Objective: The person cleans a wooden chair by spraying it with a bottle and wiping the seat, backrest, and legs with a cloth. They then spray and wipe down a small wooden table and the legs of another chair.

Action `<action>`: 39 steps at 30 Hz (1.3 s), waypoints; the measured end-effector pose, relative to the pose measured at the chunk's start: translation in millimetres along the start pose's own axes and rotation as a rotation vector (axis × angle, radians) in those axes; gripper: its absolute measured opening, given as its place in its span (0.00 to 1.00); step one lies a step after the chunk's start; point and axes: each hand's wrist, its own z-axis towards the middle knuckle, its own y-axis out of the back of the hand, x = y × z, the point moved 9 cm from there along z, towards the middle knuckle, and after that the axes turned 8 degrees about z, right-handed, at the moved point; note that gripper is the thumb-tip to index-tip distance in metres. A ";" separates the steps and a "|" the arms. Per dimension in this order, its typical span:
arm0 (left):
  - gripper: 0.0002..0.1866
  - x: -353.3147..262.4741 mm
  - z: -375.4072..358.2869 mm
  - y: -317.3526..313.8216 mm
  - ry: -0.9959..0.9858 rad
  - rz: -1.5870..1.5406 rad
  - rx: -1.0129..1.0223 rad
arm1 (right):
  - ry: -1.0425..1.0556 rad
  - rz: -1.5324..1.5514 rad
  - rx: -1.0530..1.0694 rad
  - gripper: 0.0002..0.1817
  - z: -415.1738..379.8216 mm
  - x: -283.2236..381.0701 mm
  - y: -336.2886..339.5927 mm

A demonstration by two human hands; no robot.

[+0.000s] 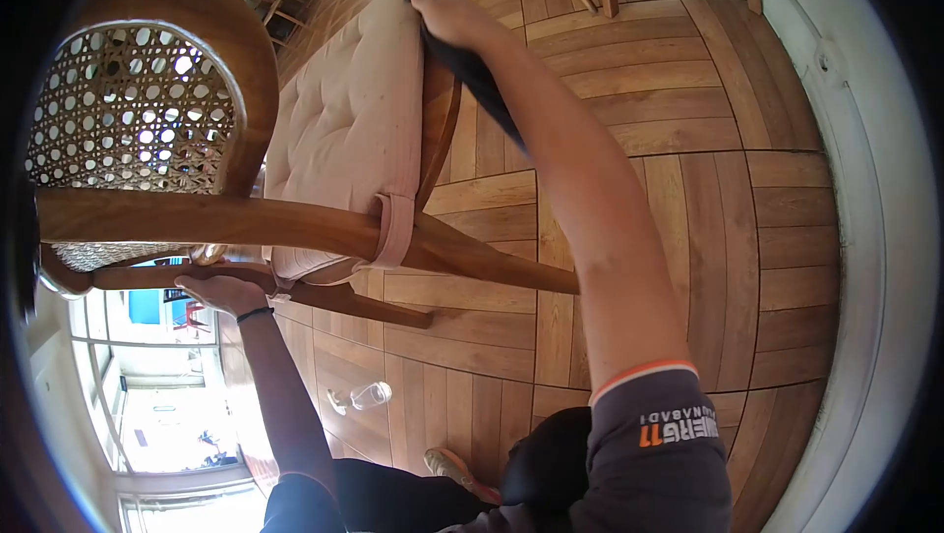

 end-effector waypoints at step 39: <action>0.33 41.9 103.0 122.1 0.216 -0.298 0.518 | 1.596 -1.082 -0.104 0.39 -300.5 216.2 -329.1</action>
